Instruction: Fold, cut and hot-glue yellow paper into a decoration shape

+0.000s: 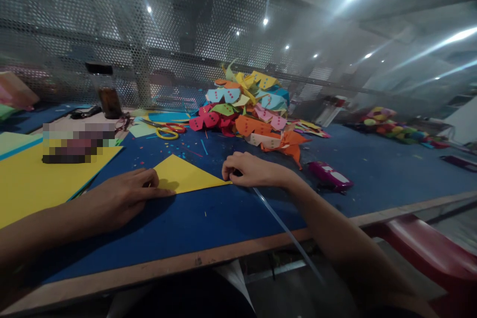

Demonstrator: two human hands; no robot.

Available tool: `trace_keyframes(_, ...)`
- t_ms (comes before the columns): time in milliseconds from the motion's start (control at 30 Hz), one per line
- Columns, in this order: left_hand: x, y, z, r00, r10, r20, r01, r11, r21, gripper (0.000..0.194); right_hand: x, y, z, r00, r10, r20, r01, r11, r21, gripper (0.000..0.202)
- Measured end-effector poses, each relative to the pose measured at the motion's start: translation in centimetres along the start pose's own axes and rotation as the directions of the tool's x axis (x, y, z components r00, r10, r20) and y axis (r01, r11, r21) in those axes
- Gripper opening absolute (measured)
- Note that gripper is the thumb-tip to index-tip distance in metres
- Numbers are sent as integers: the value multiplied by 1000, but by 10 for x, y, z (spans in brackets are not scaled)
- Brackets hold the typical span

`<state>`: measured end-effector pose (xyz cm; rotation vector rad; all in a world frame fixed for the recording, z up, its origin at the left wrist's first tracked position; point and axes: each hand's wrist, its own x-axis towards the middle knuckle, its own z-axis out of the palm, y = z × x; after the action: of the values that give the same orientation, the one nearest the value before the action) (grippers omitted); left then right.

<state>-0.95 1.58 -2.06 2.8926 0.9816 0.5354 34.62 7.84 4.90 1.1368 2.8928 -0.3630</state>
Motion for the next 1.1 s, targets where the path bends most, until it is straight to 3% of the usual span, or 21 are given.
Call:
trace_keyframes(167, 2, 2, 2, 1000, -1, 2, 1, 1000, 10, 70, 0, -13, -15, 991, 2, -137, 20, 987, 157, 18)
trace_keyframes(267, 3, 3, 1, 1000, -12, 15, 12, 1000, 8, 69, 11, -36, -14, 990, -83, -111, 101, 981, 163, 17)
trace_keyframes(433, 3, 4, -1, 1000, -12, 16, 13, 999, -37, 64, 42, -63, 13, 967, -222, -122, 243, 951, 190, 11)
trace_keyframes(667, 6, 9, -6, 991, -129, 28, 131, 985, -113, 32, 66, -58, 49, 961, -196, -194, 245, 929, 276, 5)
trace_keyframes(867, 13, 10, -6, 942, -330, 65, 336, 919, -205, 20, 65, -57, 50, 951, -235, -199, 284, 919, 273, 5)
trace_keyframes(1100, 29, 20, -13, 858, -492, 148, 512, 844, -161, 21, 68, -56, 55, 943, -248, -221, 297, 928, 226, 5)
